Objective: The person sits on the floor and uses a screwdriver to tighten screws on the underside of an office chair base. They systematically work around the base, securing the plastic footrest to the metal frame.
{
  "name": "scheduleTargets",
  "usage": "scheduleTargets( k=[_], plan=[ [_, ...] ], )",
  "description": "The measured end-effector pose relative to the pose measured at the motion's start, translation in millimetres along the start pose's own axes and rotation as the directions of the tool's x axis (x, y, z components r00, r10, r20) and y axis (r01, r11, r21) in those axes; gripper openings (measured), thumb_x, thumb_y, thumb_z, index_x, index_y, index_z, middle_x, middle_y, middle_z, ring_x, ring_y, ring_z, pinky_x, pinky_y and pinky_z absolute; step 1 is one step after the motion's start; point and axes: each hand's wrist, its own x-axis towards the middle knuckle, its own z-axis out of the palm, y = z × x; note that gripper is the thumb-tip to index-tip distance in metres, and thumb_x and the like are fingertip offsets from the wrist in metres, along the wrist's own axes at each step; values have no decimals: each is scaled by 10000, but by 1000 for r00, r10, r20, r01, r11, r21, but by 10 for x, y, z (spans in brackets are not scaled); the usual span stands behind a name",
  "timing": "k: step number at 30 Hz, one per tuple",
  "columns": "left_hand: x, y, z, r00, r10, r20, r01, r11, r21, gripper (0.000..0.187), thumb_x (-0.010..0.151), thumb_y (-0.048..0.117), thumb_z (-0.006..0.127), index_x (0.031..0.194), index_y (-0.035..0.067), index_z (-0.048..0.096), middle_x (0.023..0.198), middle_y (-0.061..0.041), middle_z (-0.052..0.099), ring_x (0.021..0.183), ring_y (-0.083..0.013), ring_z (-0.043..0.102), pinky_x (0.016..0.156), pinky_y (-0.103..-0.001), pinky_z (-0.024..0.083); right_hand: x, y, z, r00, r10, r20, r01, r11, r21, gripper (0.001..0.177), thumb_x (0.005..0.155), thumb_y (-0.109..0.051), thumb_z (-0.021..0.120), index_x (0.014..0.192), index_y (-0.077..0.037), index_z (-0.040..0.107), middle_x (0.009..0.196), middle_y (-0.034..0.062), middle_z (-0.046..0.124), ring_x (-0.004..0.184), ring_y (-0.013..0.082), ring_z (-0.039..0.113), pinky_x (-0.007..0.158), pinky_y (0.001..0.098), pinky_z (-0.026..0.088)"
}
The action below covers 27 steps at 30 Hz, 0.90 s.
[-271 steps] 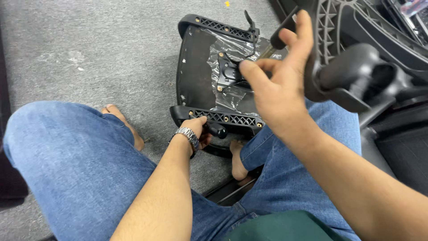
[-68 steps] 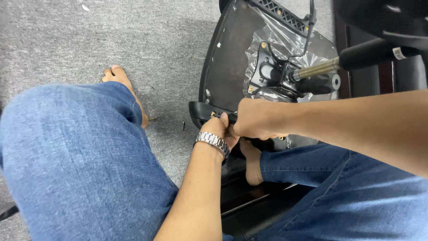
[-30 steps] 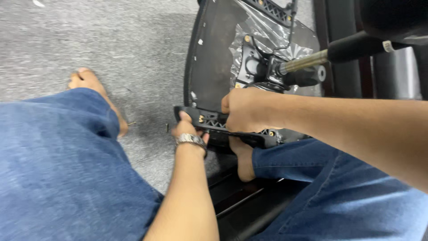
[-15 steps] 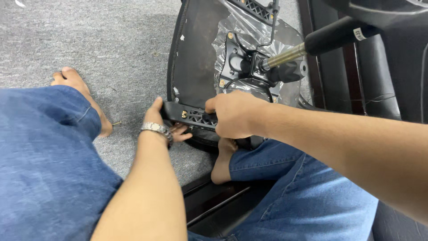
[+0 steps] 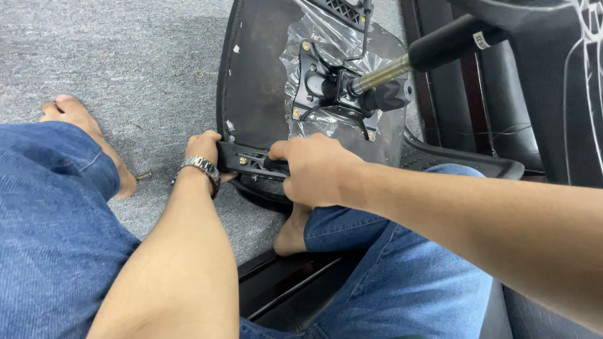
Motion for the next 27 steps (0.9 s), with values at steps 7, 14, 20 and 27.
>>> scheduleTargets(
  k=[7,14,20,27],
  plan=[
    [58,-34,-4,1000,22,3,-22,999,24,448,855,267,555,1289,183,478,1199,-155,625,972,-336,694,695,-582,624,-9,-61,-59,997,61,39,-60,998,-22,573,760,-109,629,1324,-212,641,1154,171,720,1112,361,679,974,432,538],
    [139,-97,49,1000,-3,-4,3,999,-49,426,884,292,541,1299,233,460,1292,-137,587,1106,-356,643,834,-662,560,-68,93,82,1000,30,8,-30,1000,4,582,751,-126,644,1328,-210,637,1193,180,698,1131,383,658,1008,442,514],
    [78,-94,34,1000,-10,-6,9,1000,-28,439,911,312,524,1342,272,449,1371,-131,540,1183,-371,596,870,-653,558,-124,123,107,1000,28,-6,-27,999,34,557,776,-158,658,1328,-220,631,1157,191,713,1098,390,679,976,444,540],
    [-43,-45,55,999,-33,-28,33,999,-10,436,944,284,468,1379,277,436,1402,-150,535,1234,-358,601,933,-641,553,-164,99,72,994,86,64,-86,996,-1,562,829,-158,642,1379,-261,584,1144,189,711,1060,379,700,927,451,570]
  ],
)
